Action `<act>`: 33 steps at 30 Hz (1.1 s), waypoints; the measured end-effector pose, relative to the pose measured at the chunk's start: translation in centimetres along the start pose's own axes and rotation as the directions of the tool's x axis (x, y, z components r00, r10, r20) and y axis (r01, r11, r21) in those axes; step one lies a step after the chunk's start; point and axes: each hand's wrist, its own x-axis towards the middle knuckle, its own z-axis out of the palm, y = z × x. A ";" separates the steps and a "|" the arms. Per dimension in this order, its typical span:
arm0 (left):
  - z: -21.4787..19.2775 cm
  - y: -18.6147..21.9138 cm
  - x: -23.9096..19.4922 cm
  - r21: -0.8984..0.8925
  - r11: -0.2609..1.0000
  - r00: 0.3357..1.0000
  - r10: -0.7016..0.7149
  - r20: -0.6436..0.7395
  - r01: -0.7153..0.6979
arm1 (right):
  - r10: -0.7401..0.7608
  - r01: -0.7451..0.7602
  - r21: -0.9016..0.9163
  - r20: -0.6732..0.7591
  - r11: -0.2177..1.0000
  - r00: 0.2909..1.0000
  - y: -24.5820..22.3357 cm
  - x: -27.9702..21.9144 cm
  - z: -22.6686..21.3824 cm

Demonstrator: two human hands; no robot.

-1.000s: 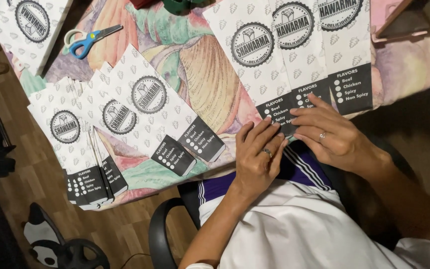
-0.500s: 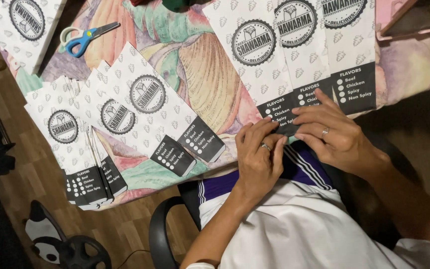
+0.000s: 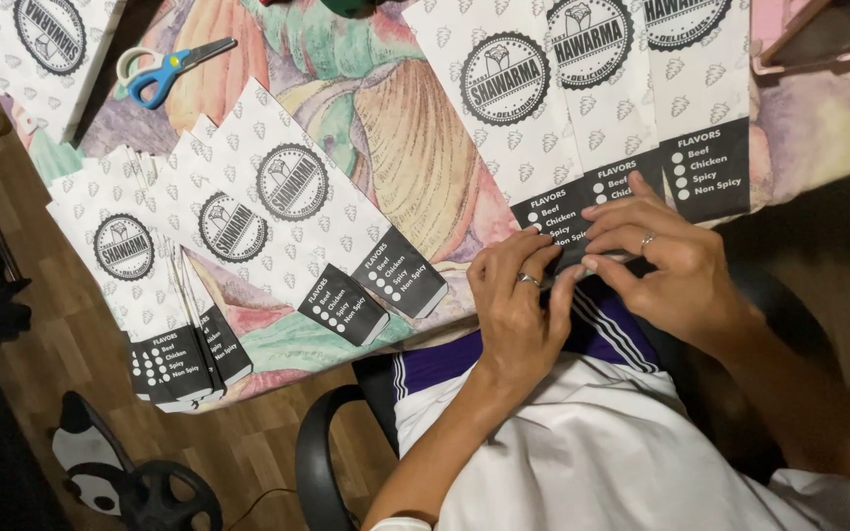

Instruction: Applying glue to the edges of paper shawarma wrappers and folding them into sleeves.

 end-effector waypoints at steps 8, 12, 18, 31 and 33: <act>-0.8 -0.6 -0.3 -0.133 0.973 0.979 -0.174 0.108 0.187 | 0.104 -0.106 0.046 0.042 0.993 0.994 0.3 -0.2 -0.4; -0.7 -0.8 -0.5 -0.158 0.967 0.976 -0.182 0.117 0.200 | 0.129 -0.132 0.043 0.058 0.990 0.990 0.3 -0.3 -0.5; -1.5 -1.3 -0.8 -0.124 0.990 0.947 -0.022 0.320 0.065 | 0.096 -0.094 0.099 -0.013 0.991 0.995 -1.1 0.3 -1.9; -0.2 -1.0 0.3 0.066 0.997 0.970 0.026 0.241 -0.043 | -0.118 0.123 -0.213 0.034 0.969 0.992 2.3 -3.0 -2.4; 0.5 -1.3 0.0 0.069 0.995 0.989 0.058 0.137 -0.068 | -0.133 0.134 -0.233 0.021 0.963 0.991 2.3 -3.0 -2.3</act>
